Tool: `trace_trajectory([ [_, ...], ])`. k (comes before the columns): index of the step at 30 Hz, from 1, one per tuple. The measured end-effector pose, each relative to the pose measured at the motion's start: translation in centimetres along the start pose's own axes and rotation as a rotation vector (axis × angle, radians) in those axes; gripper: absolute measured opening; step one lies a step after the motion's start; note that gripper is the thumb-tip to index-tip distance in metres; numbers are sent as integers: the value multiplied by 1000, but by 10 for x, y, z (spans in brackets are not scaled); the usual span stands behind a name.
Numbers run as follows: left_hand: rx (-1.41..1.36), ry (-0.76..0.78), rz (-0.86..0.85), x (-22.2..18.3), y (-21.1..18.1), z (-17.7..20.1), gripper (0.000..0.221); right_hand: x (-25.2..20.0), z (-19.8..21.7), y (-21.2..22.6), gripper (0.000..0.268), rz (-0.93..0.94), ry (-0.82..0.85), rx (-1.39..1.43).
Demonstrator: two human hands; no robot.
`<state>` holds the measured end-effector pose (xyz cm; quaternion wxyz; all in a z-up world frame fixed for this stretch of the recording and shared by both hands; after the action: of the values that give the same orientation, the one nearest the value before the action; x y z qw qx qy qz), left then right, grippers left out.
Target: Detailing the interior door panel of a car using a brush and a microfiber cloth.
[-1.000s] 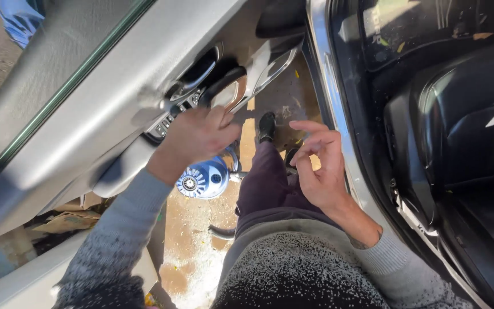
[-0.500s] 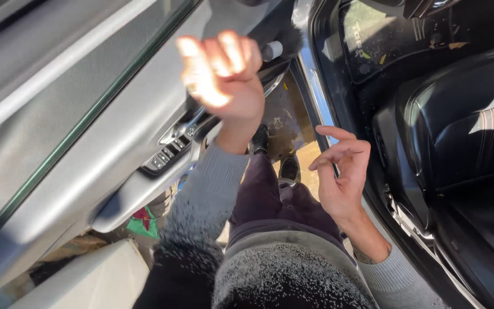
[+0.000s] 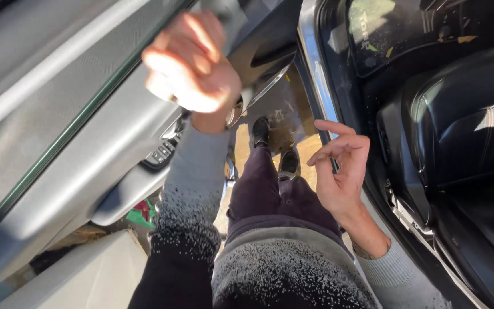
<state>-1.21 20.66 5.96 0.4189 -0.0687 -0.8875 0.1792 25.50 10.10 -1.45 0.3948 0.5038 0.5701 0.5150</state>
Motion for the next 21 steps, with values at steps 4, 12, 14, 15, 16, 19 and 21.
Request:
trace_trajectory([
  [4, 98, 108, -187, 1, -2, -5, 20, -4, -7, -2, 33, 9, 3, 8],
  [12, 766, 198, -265, 9, -20, 50, 20, -4, -15, -11, 31, -2, 66, -8],
  [14, 455, 116, -105, 12, -20, 42, 18, -2, -12, -9, 31, -6, 62, 6],
  [15, 166, 42, 65, 9, -20, 44, 22, -5, -11, -7, 31, -26, 45, 23],
  [16, -125, -22, 227, 6, -15, 42, 30, -5, -11, -7, 32, -38, 29, 43],
  [19, -10, -67, 169, -11, 24, 19, 28, -3, -8, -12, 35, 0, 4, 25],
  [21, 208, 81, 91, 16, -13, 36, 28, -2, -1, -4, 35, -12, 2, 8],
])
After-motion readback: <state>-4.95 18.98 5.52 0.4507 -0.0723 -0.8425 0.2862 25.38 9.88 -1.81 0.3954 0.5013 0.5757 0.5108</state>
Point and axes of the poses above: each hand's wrist, its own x-axis towards the middle knuckle, its own z-axis out of the back of the hand, y = z × x, the point moved 8 cm from there along x, towards the middle knuckle, and after that the axes turned 12 degrees about x, right-handed, at the moved point
